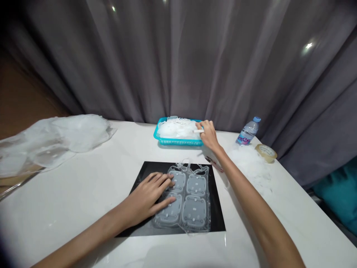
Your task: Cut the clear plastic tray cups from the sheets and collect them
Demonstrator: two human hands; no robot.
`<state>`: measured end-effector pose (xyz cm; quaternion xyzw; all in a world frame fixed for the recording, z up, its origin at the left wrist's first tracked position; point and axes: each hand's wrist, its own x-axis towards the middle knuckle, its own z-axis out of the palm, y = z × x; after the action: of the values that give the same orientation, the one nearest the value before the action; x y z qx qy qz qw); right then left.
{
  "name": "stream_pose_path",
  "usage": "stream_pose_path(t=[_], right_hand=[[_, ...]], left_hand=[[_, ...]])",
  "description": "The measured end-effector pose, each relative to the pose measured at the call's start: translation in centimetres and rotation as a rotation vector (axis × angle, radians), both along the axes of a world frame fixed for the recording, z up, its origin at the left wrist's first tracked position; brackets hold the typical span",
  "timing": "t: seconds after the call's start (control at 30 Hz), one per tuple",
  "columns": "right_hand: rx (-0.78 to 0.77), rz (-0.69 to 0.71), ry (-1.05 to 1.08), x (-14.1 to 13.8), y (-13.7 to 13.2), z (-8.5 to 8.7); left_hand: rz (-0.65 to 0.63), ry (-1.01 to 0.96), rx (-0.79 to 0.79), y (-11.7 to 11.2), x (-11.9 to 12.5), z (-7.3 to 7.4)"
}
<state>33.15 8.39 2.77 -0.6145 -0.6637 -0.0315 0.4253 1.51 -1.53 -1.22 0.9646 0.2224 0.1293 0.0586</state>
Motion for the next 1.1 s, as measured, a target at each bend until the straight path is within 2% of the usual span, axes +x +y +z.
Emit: stream_pose_path(t=[0.07,0.13,0.23,0.3,0.37,0.53,0.63,1.1], right_hand=[[0.021,0.003,0.047,-1.0,-2.7,0.3],[-0.017,0.075,0.108,-2.6,-6.2,0.3],[-0.334,0.450,0.349,-5.5,-11.6,-0.5],[-0.446,0.526,0.359,-7.0,-14.4,-1.3],[-0.478,0.561,0.346,-7.8,-16.1,-2.0],[-0.439,0.616,0.281,-7.6,-17.6,-3.1],[-0.409,0.644,0.220,-7.3,-17.7,-3.3],[-0.344,0.696,0.080,-7.8,-17.9,-4.0]], left_hand=[[0.010,-0.015,-0.088,0.1,0.0,0.2],[0.029,-0.033,-0.183,0.2,0.0,0.6],[0.049,-0.050,-0.317,0.5,0.0,1.2],[0.053,-0.066,-0.383,0.9,-0.1,1.4],[0.035,-0.076,-0.404,1.3,-0.3,1.3],[-0.078,-0.046,-0.350,2.2,-0.5,0.0],[-0.098,-0.051,-0.361,2.3,-0.6,-0.5],[-0.083,-0.061,-0.337,2.4,-0.3,-0.4]])
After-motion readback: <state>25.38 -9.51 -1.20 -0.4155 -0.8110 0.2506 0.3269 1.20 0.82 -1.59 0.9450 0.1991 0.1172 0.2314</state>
